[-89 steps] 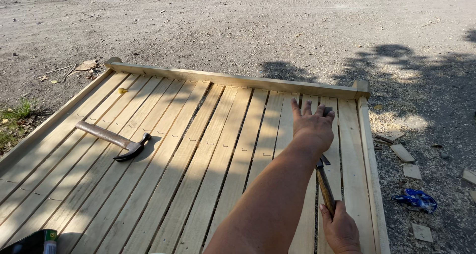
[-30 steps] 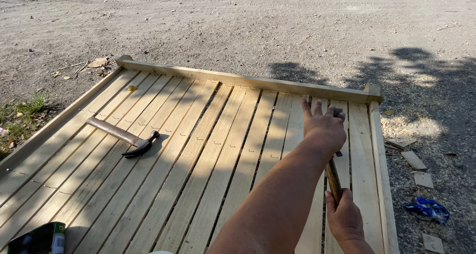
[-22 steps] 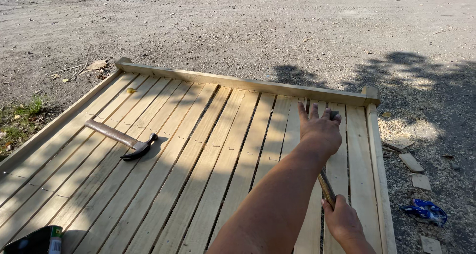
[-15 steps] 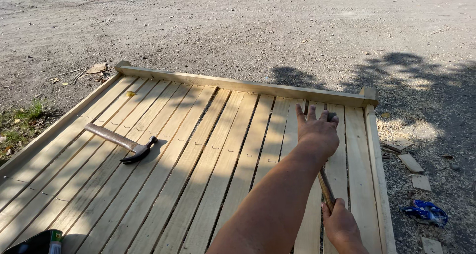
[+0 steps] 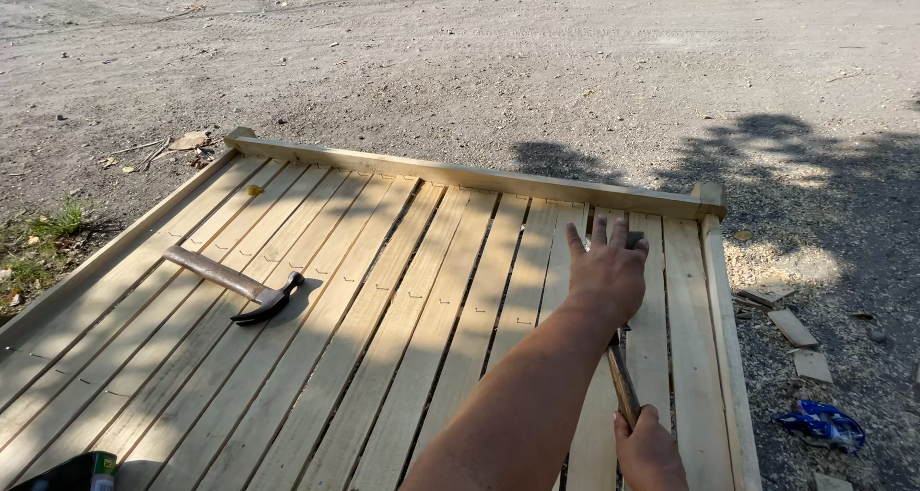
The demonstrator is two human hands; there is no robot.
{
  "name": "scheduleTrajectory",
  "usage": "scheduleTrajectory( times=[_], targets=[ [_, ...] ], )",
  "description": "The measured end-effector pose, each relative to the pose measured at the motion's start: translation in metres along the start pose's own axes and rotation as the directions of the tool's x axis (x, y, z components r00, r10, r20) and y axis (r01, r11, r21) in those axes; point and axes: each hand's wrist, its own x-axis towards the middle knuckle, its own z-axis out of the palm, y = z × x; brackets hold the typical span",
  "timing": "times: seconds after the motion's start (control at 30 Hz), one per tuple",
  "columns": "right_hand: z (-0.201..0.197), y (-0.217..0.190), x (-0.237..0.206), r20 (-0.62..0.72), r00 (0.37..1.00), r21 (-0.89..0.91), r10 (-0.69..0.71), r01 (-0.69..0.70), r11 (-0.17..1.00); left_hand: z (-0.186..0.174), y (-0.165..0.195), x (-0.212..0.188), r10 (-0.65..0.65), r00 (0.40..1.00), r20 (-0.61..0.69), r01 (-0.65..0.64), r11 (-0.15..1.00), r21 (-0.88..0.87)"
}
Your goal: The person hammers nails into a wooden frame using a hammer. They repeatedly pick up nails from a red bucket and drive them into the slats of the frame.
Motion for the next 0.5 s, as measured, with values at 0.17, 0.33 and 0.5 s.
scheduleTrajectory(
  times=[0.17,0.33,0.5],
  targets=[
    [0.031,0.010,0.028,-0.059,0.995,0.062,0.084,-0.080,0.995,0.036,-0.007,-0.005,0.184,0.935,-0.302,-0.212,0.975,-0.062],
    [0.038,0.015,0.032,-0.077,0.994,0.039,0.074,-0.072,0.997,0.052,-0.007,0.003,0.198,0.934,-0.298,-0.216,0.976,-0.030],
    [0.040,0.016,0.027,-0.126,0.990,0.070,0.063,-0.054,0.996,0.052,-0.003,-0.001,0.183,0.967,-0.177,-0.193,0.980,-0.042]
  ],
)
